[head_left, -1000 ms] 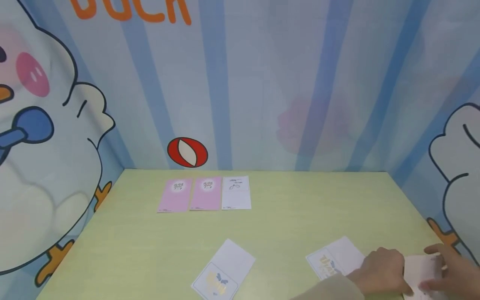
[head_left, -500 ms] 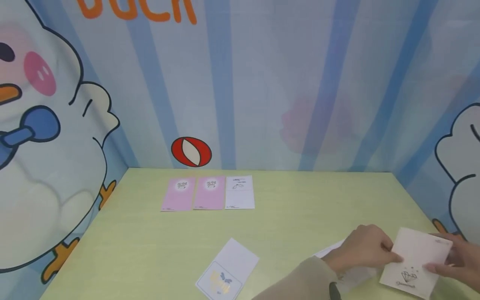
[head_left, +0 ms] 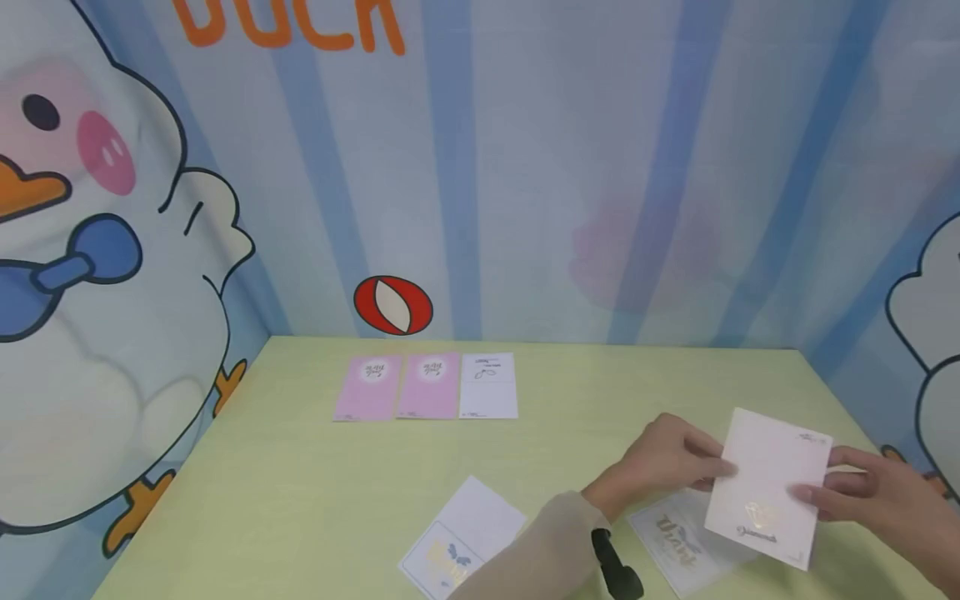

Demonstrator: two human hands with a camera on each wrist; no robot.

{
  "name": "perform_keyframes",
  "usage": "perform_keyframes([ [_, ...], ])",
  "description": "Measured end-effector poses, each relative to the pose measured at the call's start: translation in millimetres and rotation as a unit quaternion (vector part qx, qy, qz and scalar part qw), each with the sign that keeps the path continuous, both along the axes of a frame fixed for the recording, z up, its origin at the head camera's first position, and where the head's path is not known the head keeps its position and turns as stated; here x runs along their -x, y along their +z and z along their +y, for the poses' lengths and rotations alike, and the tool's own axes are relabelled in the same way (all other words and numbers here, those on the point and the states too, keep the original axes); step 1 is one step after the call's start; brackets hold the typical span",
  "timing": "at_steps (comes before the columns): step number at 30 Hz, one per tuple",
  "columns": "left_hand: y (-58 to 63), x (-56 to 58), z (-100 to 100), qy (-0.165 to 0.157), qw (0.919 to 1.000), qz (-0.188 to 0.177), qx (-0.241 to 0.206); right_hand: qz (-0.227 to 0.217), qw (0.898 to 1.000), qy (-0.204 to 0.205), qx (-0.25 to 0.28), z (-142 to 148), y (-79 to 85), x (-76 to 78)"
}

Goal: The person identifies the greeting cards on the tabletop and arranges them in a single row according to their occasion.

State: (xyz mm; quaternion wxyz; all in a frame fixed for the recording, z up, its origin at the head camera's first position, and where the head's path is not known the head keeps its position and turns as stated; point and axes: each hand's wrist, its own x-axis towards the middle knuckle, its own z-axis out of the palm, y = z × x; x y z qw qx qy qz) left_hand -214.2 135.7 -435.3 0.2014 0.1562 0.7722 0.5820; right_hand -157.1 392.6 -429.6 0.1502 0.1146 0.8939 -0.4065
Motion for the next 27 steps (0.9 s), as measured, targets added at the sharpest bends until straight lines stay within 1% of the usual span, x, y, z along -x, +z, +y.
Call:
perform_keyframes([
  [2, -0.6, 5.1, -10.3, 0.036, 0.9974, -0.029, -0.055, -0.001, 1.0, -0.003, 0.009, -9.7, 2.1, 6.6],
  [3, -0.5, 8.5, -15.6, 0.054, 0.9943, -0.04, -0.082, 0.011, 1.0, -0.001, 0.009, -15.1, 2.2, 9.2],
  [4, -0.5, 12.1, -20.9, 0.072, 0.9903, -0.05, -0.108, 0.027, 0.999, -0.004, 0.02, -20.9, 1.8, 12.1],
  [6, -0.2, 19.9, -31.2, 0.099, 0.9826, -0.065, -0.142, 0.047, 0.998, -0.007, 0.037, -32.1, 1.7, 16.7],
  [7, -0.2, 23.6, -35.9, 0.108, 0.9804, -0.067, -0.151, 0.058, 0.997, -0.009, 0.057, -38.1, 1.4, 19.1],
  [10, -1.8, 34.5, -49.2, 0.122, 0.9783, -0.071, -0.151, 0.087, 0.987, -0.022, 0.133, -54.5, 0.0, 26.8],
  [13, -4.9, 43.6, -62.9, 0.122, 0.9782, -0.076, -0.15, 0.1, 0.978, -0.022, 0.183, -67.8, 0.1, 35.4],
  [16, -8.0, 51.8, -76.8, 0.117, 0.9778, -0.078, -0.156, 0.11, 0.974, -0.012, 0.2, -78.9, 0.4, 44.8],
  [20, -9.9, 60.9, -94.8, 0.11, 0.9785, -0.08, -0.155, 0.116, 0.964, 0.001, 0.239, -93.7, -0.5, 57.5],
  [23, -8.9, 68.5, -108.2, 0.107, 0.9809, -0.08, -0.141, 0.116, 0.957, 0.007, 0.267, -105.9, -3.2, 68.3],
  [27, -5.6, 83.5, -126.0, 0.107, 0.9848, -0.065, -0.12, 0.117, 0.953, 0.016, 0.28, -123.9, -6.3, 85.0],
])
